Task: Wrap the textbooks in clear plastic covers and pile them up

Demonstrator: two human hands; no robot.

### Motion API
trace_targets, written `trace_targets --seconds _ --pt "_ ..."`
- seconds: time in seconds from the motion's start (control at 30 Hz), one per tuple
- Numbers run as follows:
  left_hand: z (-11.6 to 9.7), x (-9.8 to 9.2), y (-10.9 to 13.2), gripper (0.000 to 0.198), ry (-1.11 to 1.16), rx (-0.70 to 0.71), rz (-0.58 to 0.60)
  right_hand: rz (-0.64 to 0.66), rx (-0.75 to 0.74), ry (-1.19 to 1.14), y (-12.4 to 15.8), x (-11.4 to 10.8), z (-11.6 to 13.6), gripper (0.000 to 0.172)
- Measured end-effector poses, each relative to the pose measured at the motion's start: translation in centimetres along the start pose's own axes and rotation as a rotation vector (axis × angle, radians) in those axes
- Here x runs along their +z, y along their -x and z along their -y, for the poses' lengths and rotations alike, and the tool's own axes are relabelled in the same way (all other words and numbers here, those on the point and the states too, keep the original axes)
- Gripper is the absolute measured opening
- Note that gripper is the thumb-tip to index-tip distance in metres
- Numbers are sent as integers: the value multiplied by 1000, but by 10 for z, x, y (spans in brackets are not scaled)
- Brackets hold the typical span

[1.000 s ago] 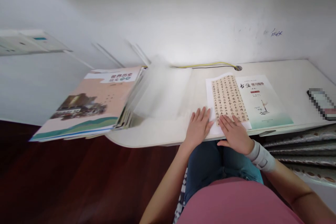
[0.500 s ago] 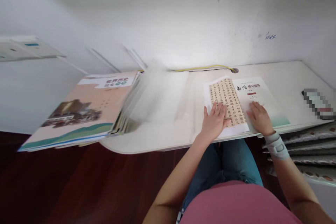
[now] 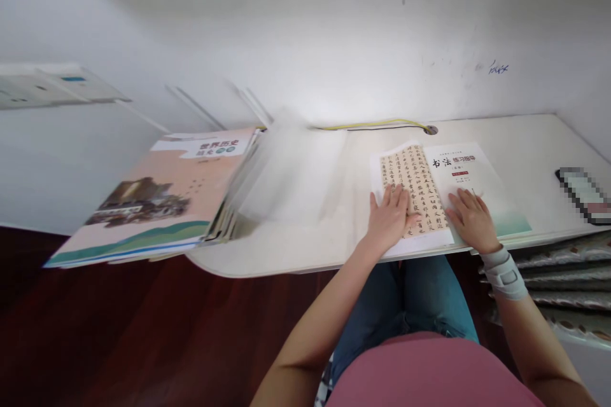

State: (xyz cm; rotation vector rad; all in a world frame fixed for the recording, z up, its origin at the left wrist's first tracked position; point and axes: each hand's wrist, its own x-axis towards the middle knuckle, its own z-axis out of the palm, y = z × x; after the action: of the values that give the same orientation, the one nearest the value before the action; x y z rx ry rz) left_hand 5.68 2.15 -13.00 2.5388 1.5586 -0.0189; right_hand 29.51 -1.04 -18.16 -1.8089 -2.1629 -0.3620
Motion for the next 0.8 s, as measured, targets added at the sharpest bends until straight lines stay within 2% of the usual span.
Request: trace_targets --seconds 0.1,0.2,0.43,0.6,0.8 --pt "-16 4 -15 73 40 25 60 12 0 21 -1 -1 2 45" --pt "-21 11 -18 76 22 34 100 16 15 37 -2 -2 3 46" --pt "-6 7 -11 73 8 -13 128 28 16 80 -1 1 4 47" --pt "-3 3 -15 70 14 -14 133 16 30 74 0 3 4 47" --pt "6 1 -6 67 -24 -33 158 36 15 66 0 4 2 47"
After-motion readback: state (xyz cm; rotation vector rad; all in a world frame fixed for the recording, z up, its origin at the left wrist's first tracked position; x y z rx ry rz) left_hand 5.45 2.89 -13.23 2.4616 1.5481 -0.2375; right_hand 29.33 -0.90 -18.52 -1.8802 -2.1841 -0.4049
